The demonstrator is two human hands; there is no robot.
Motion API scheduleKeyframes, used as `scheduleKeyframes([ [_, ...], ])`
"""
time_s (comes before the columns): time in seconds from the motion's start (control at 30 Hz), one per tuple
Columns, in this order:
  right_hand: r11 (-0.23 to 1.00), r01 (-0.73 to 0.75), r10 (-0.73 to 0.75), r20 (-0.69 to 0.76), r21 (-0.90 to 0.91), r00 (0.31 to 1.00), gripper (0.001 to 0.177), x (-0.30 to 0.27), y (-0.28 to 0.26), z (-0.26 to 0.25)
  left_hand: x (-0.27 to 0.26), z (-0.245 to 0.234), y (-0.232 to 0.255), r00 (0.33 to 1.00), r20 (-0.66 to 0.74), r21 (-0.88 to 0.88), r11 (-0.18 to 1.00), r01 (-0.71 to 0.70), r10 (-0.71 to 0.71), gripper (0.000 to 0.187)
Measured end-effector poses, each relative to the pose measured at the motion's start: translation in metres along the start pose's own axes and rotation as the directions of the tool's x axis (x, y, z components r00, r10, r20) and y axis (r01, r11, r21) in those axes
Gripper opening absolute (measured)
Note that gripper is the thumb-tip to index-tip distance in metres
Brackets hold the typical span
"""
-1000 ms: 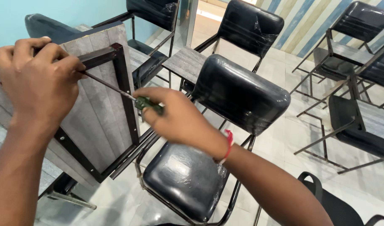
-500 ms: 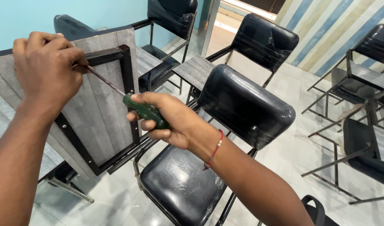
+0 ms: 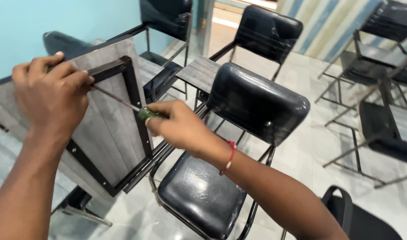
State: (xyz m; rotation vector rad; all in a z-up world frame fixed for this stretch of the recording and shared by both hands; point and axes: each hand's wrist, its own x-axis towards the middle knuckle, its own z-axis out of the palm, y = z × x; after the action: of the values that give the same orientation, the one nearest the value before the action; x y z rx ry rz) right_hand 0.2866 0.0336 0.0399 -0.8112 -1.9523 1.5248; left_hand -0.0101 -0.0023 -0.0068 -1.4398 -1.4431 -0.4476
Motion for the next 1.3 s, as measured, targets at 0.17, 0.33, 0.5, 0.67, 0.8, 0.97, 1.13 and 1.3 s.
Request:
scheduleKeyframes([
  [0.17,0.378,0.301,-0.539,0.057,-0.875,0.840,0.055,-0.026,-0.011,0.026,-0.004,0.007,-0.002,1.000,0.013,-0.025,1.000,0.019,-0.019,0.006],
  [0.33,0.379,0.380,-0.700,0.008,-0.844,0.714,0.044,-0.029,-0.018,0.038,-0.001,0.007,-0.001,0.999,-0.008,-0.053,0.998,0.032,-0.032,0.012],
  [0.5,0.902,-0.277,0.296,-0.008,0.331,0.955,0.032,-0.016,-0.026,0.037,0.005,0.002,0.003,0.998,-0.044,-0.114,0.993,0.033,-0.038,0.018],
  [0.67,0.857,-0.306,0.324,0.028,0.415,0.946,0.032,-0.015,-0.031,0.045,0.007,-0.002,0.002,0.998,-0.046,-0.119,0.992,0.029,-0.035,0.018],
  [0.8,0.980,-0.197,0.195,-0.137,-0.003,0.971,0.033,-0.015,-0.034,0.051,0.010,-0.001,0.002,0.999,-0.043,-0.168,0.986,0.019,-0.027,0.015],
  [0.97,0.907,-0.086,-0.008,-0.221,-0.413,0.975,0.037,-0.019,-0.024,0.053,0.008,0.000,0.000,1.000,-0.028,-0.182,0.983,-0.002,-0.004,0.017],
  [1.13,0.661,0.246,-0.485,-0.152,-0.709,0.861,0.036,-0.022,-0.009,0.046,0.008,0.000,-0.001,1.000,-0.028,-0.196,0.981,-0.001,-0.005,0.013],
  [1.3,0.231,0.293,-0.603,0.100,-0.928,0.792,0.041,-0.030,-0.004,0.032,0.011,-0.007,0.005,0.999,-0.033,-0.151,0.988,0.032,-0.037,0.011],
])
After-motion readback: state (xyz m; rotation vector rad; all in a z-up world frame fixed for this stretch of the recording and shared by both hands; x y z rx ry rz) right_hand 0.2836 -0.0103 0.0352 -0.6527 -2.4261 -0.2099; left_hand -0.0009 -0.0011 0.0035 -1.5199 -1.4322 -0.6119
